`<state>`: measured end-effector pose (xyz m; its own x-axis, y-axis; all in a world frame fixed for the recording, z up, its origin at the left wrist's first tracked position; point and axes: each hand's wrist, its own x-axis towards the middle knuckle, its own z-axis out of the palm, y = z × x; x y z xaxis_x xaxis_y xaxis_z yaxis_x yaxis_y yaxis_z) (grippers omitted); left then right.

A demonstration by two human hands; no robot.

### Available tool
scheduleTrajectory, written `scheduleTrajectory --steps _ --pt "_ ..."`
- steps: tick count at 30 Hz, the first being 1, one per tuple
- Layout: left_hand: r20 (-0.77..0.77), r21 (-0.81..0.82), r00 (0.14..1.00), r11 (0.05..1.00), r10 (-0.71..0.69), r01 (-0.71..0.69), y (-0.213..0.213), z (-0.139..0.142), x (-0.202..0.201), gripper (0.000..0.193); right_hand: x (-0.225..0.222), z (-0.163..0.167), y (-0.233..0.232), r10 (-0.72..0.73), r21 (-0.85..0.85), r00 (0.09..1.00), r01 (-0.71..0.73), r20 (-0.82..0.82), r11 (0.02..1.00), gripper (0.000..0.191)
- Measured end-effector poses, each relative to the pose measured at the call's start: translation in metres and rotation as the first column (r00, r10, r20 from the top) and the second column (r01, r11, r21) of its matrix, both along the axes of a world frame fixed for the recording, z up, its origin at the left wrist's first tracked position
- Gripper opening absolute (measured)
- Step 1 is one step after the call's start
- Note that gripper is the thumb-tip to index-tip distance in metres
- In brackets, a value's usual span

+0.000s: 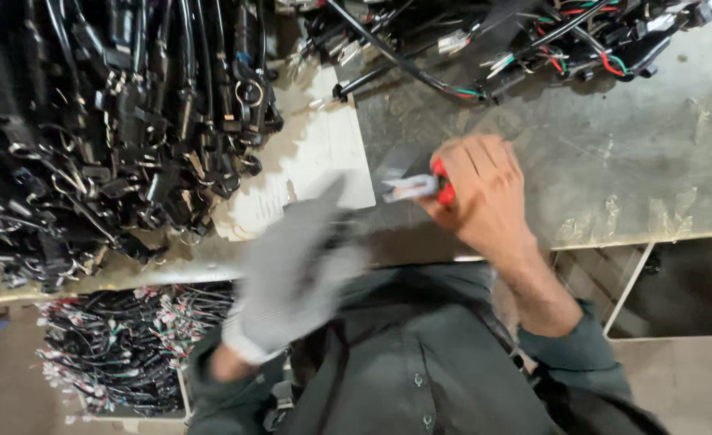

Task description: The person holds a black cable in a gloved hand and uses red-handled pliers to strip insulation from the wire ends, pulling off the cut insulation pieces. They work through the cable ends one at a time at a workbench covered with piles of similar wired connectors.

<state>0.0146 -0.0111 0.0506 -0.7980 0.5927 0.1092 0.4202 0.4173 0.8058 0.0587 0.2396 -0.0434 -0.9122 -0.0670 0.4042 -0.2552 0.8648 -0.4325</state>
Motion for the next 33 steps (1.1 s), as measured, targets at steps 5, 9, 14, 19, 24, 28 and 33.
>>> scheduleTrajectory --steps 5,9,14,19,24,28,33 --pt "-0.276 -0.099 0.890 0.910 0.363 -0.402 -0.062 0.038 -0.044 0.056 -0.022 0.017 0.014 -0.098 0.213 0.993 0.111 -0.071 0.971 0.053" --pt "-0.745 -0.065 0.519 0.729 0.419 -0.682 -0.054 0.019 -0.043 0.064 -0.069 0.032 0.018 -0.128 0.420 0.983 0.171 -0.129 0.891 0.033" --pt "-0.248 -0.096 0.958 0.980 0.144 -0.172 0.020 -0.016 -0.014 0.061 -0.052 0.071 0.031 -0.235 -0.224 0.962 0.200 -0.141 0.954 0.027" --pt "0.283 0.363 0.929 0.923 -0.237 0.125 0.067 -0.025 0.000 0.055 0.000 0.079 -0.002 -0.063 -0.674 0.997 0.017 -0.044 0.738 0.024" --pt "0.470 0.277 0.847 0.953 -0.247 0.124 0.067 -0.048 0.016 0.041 0.011 0.050 -0.026 0.063 -0.999 0.997 0.036 0.035 -0.010 0.025" --pt "0.733 0.498 0.631 0.832 -0.253 -0.246 0.057 -0.084 0.018 0.034 0.016 0.034 -0.034 0.140 -0.830 0.966 -0.109 -0.219 -0.546 0.037" --pt "0.241 0.468 0.957 0.883 -0.162 0.031 0.075 -0.116 0.000 0.022 0.034 0.040 -0.074 0.044 -0.932 0.995 -0.068 -0.089 -0.356 0.026"
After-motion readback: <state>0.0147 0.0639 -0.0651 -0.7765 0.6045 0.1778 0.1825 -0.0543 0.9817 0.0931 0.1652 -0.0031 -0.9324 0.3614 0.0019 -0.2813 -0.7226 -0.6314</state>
